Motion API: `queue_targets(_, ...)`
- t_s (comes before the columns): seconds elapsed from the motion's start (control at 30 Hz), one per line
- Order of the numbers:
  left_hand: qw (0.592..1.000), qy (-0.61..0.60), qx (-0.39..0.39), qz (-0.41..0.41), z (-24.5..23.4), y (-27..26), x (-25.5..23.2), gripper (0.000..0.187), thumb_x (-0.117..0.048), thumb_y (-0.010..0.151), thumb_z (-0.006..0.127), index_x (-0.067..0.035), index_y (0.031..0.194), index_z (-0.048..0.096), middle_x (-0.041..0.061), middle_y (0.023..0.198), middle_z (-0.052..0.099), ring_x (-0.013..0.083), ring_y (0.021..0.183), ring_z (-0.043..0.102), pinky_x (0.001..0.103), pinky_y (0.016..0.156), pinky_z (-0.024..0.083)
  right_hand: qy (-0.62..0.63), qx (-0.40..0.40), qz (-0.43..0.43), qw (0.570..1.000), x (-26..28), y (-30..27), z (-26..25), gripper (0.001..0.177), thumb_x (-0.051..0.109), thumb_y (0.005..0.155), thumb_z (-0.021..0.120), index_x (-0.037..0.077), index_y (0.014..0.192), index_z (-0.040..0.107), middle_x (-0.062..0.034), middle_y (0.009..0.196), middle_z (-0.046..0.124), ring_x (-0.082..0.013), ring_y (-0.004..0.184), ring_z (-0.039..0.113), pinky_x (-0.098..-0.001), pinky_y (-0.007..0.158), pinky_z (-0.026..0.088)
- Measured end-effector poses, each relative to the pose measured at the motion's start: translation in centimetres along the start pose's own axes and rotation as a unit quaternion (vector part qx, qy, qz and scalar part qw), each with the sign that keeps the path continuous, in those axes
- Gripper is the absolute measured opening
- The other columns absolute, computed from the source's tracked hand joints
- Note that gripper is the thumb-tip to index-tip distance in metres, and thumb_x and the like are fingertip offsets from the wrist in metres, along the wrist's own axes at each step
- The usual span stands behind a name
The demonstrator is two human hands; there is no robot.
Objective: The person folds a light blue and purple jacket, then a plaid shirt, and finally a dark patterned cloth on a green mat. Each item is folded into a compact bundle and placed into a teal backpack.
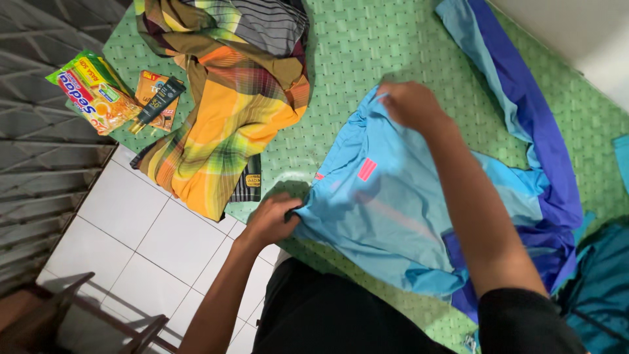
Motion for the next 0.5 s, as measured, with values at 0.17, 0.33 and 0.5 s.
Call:
queue_targets(0.17,0.999,-0.004,-0.038,0.009,-1.0,0.0,-0.9,0.019,-0.014,0.079,0.074,-0.009,0.098,0.071,0.015,0.088,0.066,0.0366,0.082,0.064,0.046,0.071,0.051,-0.044,-0.235,0.058,0.969,-11.2,1.6,-6.1,0.015,0.014,0.097,0.065,0.009,0.108,0.075,-0.0204,0.099,0.073,-0.0436,0.090,0.068,-0.0548,0.078,0.054)
queue_targets(0.33,0.993,0.017,-0.118,-0.017,-1.5,-0.2,-0.6,0.020,-0.024,0.084,0.079,-0.006,0.092,0.073,0.016,0.080,0.064,0.0350,0.081,0.062,0.044,0.070,0.051,0.025,-0.252,0.032,0.967,-14.5,2.0,-8.6,0.016,0.008,0.096,0.067,0.007,0.110,0.076,-0.0201,0.099,0.074,-0.0384,0.090,0.072,-0.0457,0.079,0.058)
queue_targets(0.5,0.985,0.043,-0.129,-0.106,-1.0,-1.0,0.8,0.020,-0.024,0.096,0.073,-0.004,0.094,0.069,0.013,0.093,0.067,0.0331,0.092,0.063,0.042,0.080,0.051,0.287,-0.135,0.123,0.940,-11.6,1.4,-6.1,0.031,0.002,0.097,0.056,0.007,0.126,0.064,-0.0173,0.103,0.073,-0.0381,0.082,0.069,-0.0450,0.064,0.053)
Point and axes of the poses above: each hand's wrist, its own y-axis towards the middle knuckle, its own z-axis out of the palm, x = y × z, the point moved 9 cm from there along y, towards the middle knuckle
